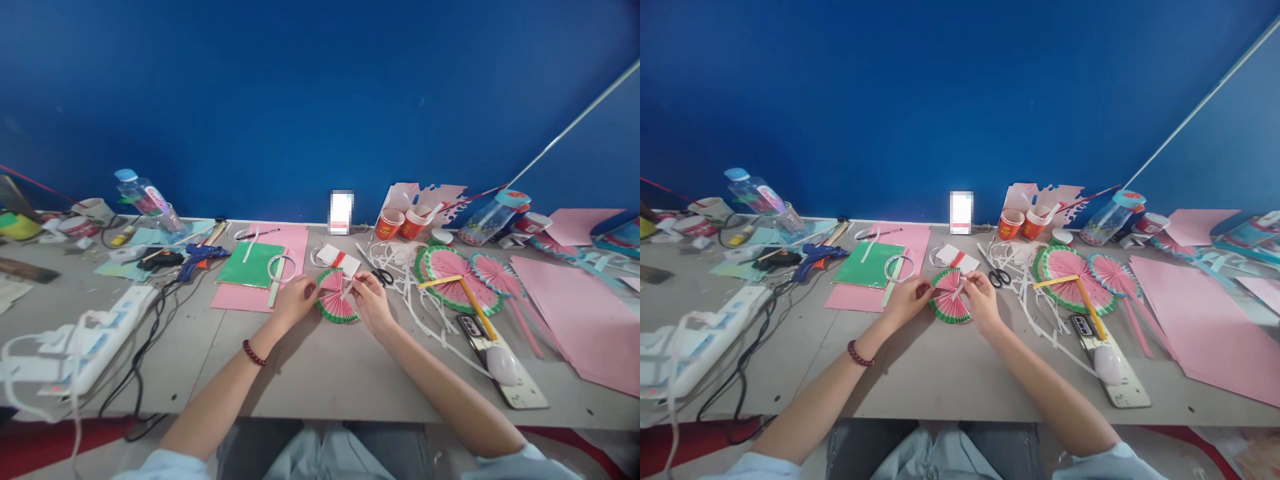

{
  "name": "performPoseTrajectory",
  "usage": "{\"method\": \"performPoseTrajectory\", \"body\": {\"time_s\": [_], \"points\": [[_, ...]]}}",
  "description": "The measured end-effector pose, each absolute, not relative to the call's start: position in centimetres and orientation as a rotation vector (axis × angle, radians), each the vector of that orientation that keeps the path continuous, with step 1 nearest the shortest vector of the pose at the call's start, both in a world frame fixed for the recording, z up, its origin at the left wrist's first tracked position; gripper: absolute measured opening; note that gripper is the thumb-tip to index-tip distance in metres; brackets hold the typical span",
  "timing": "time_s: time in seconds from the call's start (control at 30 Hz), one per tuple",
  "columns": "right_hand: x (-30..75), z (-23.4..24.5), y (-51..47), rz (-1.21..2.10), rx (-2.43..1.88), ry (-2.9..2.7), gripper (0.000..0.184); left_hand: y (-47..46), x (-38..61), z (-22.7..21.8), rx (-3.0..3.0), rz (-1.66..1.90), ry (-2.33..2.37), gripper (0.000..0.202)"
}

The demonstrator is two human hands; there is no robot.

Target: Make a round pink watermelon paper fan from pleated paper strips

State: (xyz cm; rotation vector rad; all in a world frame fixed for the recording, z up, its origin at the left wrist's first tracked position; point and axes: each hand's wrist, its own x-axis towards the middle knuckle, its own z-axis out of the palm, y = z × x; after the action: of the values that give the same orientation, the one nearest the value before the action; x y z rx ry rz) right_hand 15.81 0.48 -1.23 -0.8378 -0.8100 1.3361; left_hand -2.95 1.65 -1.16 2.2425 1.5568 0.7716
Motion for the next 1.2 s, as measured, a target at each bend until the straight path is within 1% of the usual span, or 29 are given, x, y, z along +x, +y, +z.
{"method": "performPoseTrajectory", "body": {"time_s": [0.03,0.1,0.13,0.2,0.4,0.43,0.57,0.6,0.63,0.77,0.83,1.07,1.2], "points": [[15.8,-1.2,0.4,1.360,-0.820,-0.804,0.017,1.9,-3.1,-1.3,2.244,0.797,1.577,0.008],[15.7,-1.0,0.3,1.386,-0.802,-0.806,0.019,2.3,-3.4,-1.7,2.290,0.796,1.588,0.012],[15.7,-0.9,0.3,1.388,-0.798,-0.813,0.019,2.5,-3.5,-1.9,2.314,0.781,1.593,0.011],[15.5,-0.7,0.3,1.374,-0.801,-0.835,0.019,2.9,-3.6,-2.4,2.322,0.760,1.608,0.006],[15.4,-0.8,0.3,1.319,-0.847,-0.887,0.021,3.5,-3.6,-3.2,2.206,0.857,1.567,0.008],[15.4,-0.8,0.4,1.322,-0.849,-0.888,0.024,3.5,-3.6,-3.1,2.181,0.873,1.535,0.008],[15.4,-0.9,0.5,1.368,-0.842,-0.858,0.045,3.3,-3.4,-2.6,2.028,1.029,1.413,0.010],[15.4,-0.8,0.4,1.378,-0.845,-0.855,0.047,3.2,-3.2,-2.4,1.990,1.075,1.387,0.010],[15.4,-0.8,0.4,1.389,-0.852,-0.858,0.046,3.1,-3.1,-2.3,1.948,1.121,1.365,0.009],[15.4,-0.5,0.1,1.471,-0.872,-0.854,0.030,2.7,-2.7,-1.8,1.777,1.217,1.261,0.009],[15.3,-0.4,0.0,1.544,-0.839,-0.829,0.026,2.5,-2.5,-1.5,1.726,1.220,1.212,0.009],[15.5,-0.4,0.1,1.753,-0.713,-0.704,0.034,1.8,-1.4,-1.3,1.626,1.278,1.114,0.011],[15.8,-0.5,0.3,1.830,-0.650,-0.643,0.030,1.4,-0.8,-1.5,1.371,1.272,1.010,0.028]]}}
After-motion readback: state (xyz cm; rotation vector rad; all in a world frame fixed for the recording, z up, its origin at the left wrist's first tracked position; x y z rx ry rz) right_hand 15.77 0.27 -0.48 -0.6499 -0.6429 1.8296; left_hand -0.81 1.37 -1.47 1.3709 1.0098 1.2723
